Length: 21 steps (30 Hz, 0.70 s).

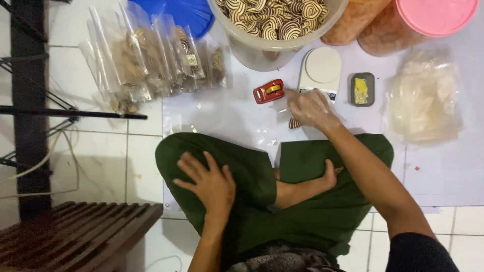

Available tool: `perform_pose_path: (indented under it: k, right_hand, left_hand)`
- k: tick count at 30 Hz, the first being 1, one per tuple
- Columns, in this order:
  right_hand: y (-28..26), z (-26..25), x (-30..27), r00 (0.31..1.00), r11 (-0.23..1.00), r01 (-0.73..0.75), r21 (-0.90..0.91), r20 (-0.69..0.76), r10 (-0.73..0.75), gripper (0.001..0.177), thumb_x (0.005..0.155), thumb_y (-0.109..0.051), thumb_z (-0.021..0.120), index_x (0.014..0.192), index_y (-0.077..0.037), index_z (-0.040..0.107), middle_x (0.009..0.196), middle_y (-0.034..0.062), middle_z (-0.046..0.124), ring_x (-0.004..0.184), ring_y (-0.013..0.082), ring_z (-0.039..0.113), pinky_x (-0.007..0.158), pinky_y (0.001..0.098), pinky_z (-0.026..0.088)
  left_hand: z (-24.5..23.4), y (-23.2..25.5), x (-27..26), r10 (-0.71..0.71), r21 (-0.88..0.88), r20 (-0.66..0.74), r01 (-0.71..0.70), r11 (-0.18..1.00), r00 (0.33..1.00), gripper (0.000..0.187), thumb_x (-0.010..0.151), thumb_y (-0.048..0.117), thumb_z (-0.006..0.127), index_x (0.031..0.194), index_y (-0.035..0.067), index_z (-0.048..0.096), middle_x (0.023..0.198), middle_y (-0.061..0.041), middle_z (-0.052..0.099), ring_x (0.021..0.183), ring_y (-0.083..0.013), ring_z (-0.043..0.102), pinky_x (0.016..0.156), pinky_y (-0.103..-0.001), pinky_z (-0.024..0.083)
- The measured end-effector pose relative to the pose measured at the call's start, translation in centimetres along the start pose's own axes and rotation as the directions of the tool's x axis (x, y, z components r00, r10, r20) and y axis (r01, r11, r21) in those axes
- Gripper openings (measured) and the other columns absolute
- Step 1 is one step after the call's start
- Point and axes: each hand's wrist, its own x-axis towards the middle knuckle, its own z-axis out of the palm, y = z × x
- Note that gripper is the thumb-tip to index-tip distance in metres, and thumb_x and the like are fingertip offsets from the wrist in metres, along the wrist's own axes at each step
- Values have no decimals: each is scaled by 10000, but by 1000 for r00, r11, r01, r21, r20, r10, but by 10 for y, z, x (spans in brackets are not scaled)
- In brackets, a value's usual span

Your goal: Packing spiral-patterned cookies into small individual plastic bags while sitting on the floor.

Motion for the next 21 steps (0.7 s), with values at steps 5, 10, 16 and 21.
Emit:
perform_pose_path:
  k: [5, 10, 16, 21]
  right_hand:
    - [7, 32, 40, 999, 979, -37, -200, 32, 44, 437, 968, -201, 557, 1393, -180, 653, 563, 181, 656, 601, 400, 718, 655, 510, 576]
    - [15, 52, 58, 996, 917, 0, -398, 79, 35, 266, 950, -418, 605, 1129, -319, 776, 665, 113, 728, 732, 293, 769, 738, 434, 579]
    - [30, 70, 62, 995, 935, -33, -352, 77, 64, 302, 921, -531, 643, 1138, -360, 765, 706, 111, 749, 782, 281, 777, 762, 428, 584]
    - [32, 76, 64, 999, 924, 25, -382, 41, -10, 279, 927, -499, 635, 1100, -317, 757, 636, 103, 713, 707, 279, 761, 798, 436, 559]
  left_hand:
    - [-7, 49, 68, 377, -178, -334, -451, 875, 864, 420, 814, 250, 765, 1226, 236, 681, 1503, -281, 450, 1446, -521, 317, 1110, -782, 142]
    - [65, 101, 151, 474, -527, -157, -479, 702, 866, 342, 976, 183, 637, 1315, 220, 659, 1199, -127, 660, 1166, -349, 651, 960, -489, 531]
    - [129, 131, 188, 515, -541, 136, -372, 755, 846, 268, 1031, 325, 548, 1118, 168, 746, 953, -118, 680, 884, -297, 710, 707, -452, 605]
    - [159, 138, 193, 524, -406, 75, -454, 793, 848, 302, 1020, 394, 549, 975, 162, 737, 801, -80, 629, 698, -252, 691, 575, -431, 587]
